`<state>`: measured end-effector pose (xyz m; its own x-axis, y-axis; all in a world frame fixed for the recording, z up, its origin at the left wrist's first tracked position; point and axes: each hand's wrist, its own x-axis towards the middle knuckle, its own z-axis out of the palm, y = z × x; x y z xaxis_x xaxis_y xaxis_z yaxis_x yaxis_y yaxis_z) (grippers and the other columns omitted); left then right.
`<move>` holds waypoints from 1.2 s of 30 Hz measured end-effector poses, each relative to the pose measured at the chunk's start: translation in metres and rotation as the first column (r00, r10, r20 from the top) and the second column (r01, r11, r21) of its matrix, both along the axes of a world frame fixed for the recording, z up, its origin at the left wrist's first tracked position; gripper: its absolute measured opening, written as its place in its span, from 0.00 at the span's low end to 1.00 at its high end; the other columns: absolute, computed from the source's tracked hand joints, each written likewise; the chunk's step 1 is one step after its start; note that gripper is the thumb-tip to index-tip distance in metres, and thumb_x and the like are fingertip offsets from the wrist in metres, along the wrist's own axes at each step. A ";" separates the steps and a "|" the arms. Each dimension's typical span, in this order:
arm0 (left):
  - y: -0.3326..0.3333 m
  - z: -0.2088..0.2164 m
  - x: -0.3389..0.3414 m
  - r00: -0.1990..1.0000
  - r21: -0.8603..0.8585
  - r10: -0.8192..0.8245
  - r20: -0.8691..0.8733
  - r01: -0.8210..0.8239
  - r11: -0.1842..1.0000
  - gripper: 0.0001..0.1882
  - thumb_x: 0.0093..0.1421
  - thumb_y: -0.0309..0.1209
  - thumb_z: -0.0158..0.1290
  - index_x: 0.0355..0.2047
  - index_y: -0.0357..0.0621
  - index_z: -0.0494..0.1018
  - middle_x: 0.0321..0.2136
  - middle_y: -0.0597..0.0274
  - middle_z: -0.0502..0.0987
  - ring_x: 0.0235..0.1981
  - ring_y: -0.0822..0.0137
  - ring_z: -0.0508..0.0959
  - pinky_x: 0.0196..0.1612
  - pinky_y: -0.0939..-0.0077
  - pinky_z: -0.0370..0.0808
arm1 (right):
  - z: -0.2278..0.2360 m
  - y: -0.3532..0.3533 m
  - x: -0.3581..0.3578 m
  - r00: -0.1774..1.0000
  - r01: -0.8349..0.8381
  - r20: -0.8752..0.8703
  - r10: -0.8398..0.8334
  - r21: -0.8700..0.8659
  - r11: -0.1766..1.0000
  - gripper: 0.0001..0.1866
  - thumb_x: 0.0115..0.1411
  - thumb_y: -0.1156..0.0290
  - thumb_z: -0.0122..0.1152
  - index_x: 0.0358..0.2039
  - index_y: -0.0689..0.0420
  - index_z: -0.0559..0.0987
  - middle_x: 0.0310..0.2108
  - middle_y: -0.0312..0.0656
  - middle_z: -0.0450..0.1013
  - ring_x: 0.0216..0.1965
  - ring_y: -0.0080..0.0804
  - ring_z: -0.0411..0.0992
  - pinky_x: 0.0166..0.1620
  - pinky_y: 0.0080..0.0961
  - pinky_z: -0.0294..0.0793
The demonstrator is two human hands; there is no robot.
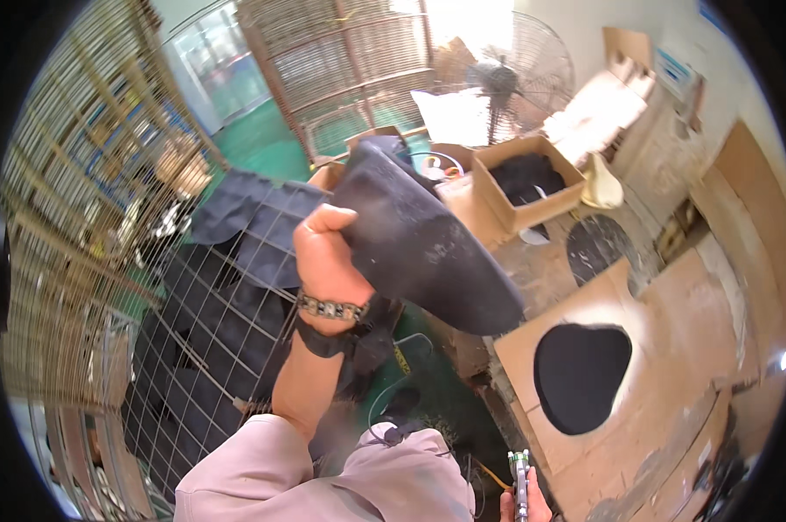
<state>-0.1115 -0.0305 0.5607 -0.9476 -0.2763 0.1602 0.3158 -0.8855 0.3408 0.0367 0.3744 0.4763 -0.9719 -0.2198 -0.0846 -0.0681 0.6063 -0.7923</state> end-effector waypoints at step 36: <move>-0.456 -0.239 0.388 -0.631 -0.854 0.617 0.471 -0.502 0.139 0.24 0.57 0.38 0.47 0.42 0.29 0.80 0.44 0.36 0.80 0.43 0.45 0.81 0.49 0.58 0.77 | -0.012 -0.101 -0.034 0.956 -0.204 0.201 0.212 -0.057 0.977 0.24 0.61 0.77 0.62 0.58 0.67 0.73 0.49 0.55 0.77 0.50 0.39 0.75 0.51 0.31 0.72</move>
<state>0.2770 -0.4865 0.3219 0.6414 -0.7470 -0.1746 0.0431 -0.1922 0.9804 0.0028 0.2729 0.4643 -0.8668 -0.4218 -0.2660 -0.0237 0.5676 -0.8230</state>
